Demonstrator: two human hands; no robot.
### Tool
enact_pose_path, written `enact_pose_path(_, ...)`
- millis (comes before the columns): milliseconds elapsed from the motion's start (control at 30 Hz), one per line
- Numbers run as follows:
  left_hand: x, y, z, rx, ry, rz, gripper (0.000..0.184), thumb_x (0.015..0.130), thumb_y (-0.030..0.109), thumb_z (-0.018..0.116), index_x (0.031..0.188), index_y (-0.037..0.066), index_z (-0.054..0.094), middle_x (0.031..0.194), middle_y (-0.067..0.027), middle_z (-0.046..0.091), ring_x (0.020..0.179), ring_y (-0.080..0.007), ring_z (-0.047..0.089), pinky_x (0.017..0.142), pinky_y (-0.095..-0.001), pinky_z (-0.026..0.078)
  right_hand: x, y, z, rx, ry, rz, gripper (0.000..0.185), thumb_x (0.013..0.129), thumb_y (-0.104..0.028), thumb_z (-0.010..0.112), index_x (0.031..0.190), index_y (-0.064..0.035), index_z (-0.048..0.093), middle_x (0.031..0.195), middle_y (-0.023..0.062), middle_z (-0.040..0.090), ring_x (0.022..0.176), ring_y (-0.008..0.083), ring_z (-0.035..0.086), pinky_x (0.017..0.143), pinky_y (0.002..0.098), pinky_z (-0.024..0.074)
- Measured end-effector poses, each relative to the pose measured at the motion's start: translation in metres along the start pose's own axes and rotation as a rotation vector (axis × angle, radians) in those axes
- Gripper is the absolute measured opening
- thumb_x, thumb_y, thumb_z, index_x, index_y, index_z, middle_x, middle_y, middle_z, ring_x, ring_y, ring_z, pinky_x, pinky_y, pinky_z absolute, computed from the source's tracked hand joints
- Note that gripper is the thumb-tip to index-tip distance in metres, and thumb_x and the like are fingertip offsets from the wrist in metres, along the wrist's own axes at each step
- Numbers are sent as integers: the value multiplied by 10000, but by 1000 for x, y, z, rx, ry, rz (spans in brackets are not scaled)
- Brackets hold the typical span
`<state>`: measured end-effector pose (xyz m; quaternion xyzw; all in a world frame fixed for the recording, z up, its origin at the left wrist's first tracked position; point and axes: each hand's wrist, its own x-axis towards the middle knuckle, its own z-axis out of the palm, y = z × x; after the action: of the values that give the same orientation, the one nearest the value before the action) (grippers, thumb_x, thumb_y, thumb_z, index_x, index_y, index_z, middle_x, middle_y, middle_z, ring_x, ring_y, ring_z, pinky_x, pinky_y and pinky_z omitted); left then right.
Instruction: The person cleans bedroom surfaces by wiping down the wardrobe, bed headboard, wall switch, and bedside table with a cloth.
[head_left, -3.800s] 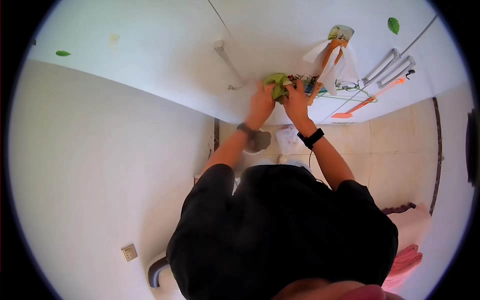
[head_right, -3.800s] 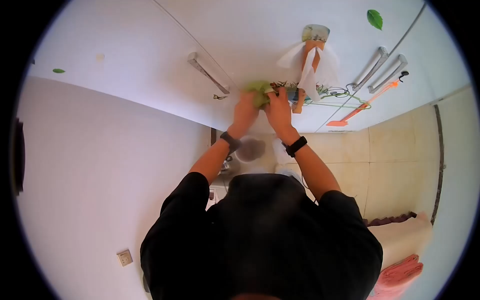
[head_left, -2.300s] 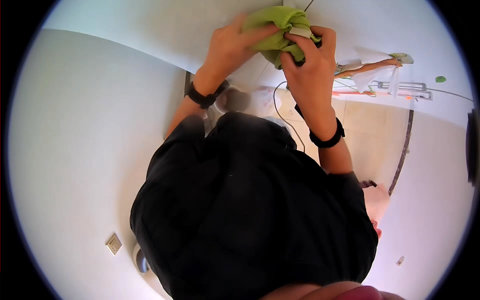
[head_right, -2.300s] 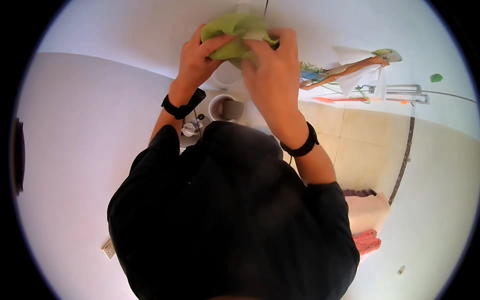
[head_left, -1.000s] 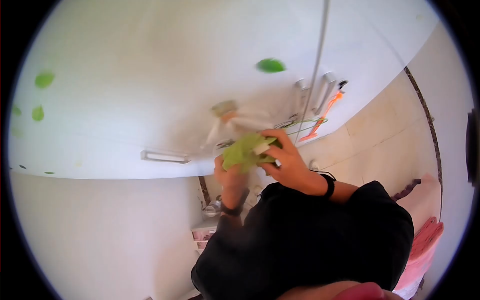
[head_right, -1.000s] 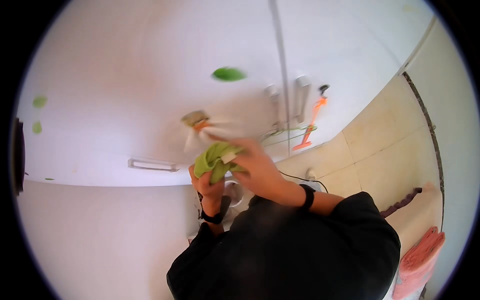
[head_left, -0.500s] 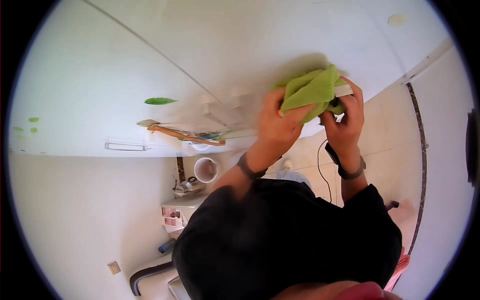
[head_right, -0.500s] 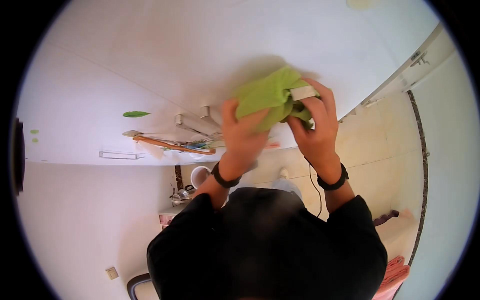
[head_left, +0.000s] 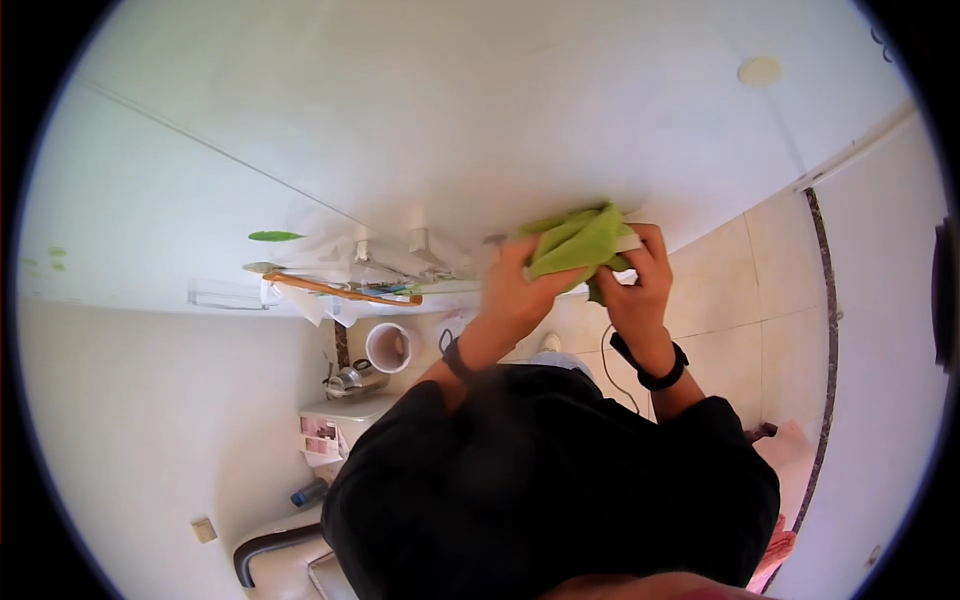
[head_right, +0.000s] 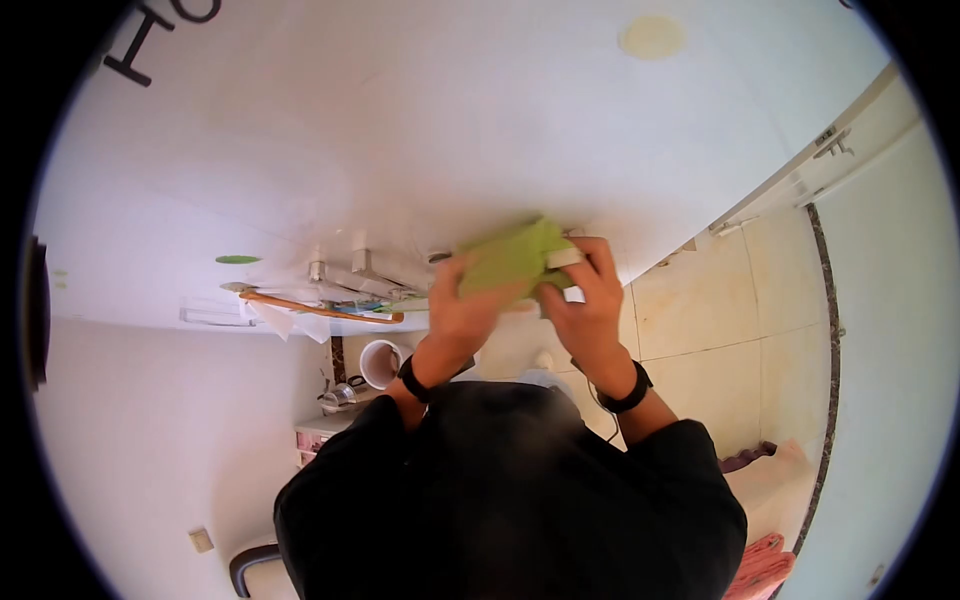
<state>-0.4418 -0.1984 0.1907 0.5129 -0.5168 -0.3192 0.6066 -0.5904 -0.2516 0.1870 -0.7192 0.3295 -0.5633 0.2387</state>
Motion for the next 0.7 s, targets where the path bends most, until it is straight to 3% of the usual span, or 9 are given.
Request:
enact_pose_path(33,-2,3,-4,40,63,28,405,705,17,731,1090,142,718,1116,-137,627,904,-282,625,767,-361,521,5,-5,4,37,-15,-32,346,630,129,667,951,0,653,1042,117,576,814,255,611,663,308,509)
enact_pose_path(100,-4,-7,-12,654,213,653,427,679,-17,718,1087,106,715,1135,-143,629,989,-306,601,822,-396,504,12,-12,8,68,-76,-44,352,622,126,675,946,-11,657,1052,114,574,758,233,607,608,300,494)
enact_pose_path(200,-2,-9,-8,669,280,715,549,664,-114,699,1155,97,577,1098,-177,617,1022,-375,547,833,-421,478,21,-16,4,65,-125,-32,340,654,115,669,979,14,660,1041,108,587,869,239,599,729,303,499)
enact_pose_path(400,18,13,25,572,213,787,479,663,-70,700,1106,110,689,1124,-185,614,1045,-366,564,852,-406,489,41,-27,-29,-30,22,-121,375,637,146,657,980,-6,654,1096,110,575,863,246,604,673,306,509)
enact_pose_path(500,26,9,44,478,123,796,461,694,-42,715,1126,116,699,1138,-187,611,1051,-344,579,857,-383,500,33,-14,-38,10,93,2,395,673,152,634,1040,7,636,1119,108,575,943,254,594,744,312,510)
enact_pose_path(533,28,12,47,354,36,758,423,751,-9,718,1154,117,687,1171,-176,599,1025,-321,601,843,-366,510,31,-11,-39,34,99,18,418,705,152,615,1097,9,617,1121,109,575,941,247,596,759,309,503)
enact_pose_path(600,22,9,55,115,-57,419,404,783,-14,695,1163,122,684,1184,-179,593,1011,-310,612,833,-353,513,21,-2,-37,50,125,94,420,710,149,617,1104,5,618,1118,112,574,934,242,599,757,304,501)
enact_pose_path(667,22,0,53,151,-131,390,399,798,-9,688,1174,125,677,1189,-185,593,1009,-299,619,824,-344,517,10,8,-31,78,150,137,424,714,144,625,1114,4,614,1105,116,574,899,233,605,730,286,497)
enact_pose_path(700,23,-8,46,301,-151,533,403,797,-1,692,1180,124,673,1186,-190,597,1015,-293,620,820,-341,520,5,12,-27,88,129,140,395,739,123,637,1116,7,601,1101,96,562,903,200,590,731,269,486)
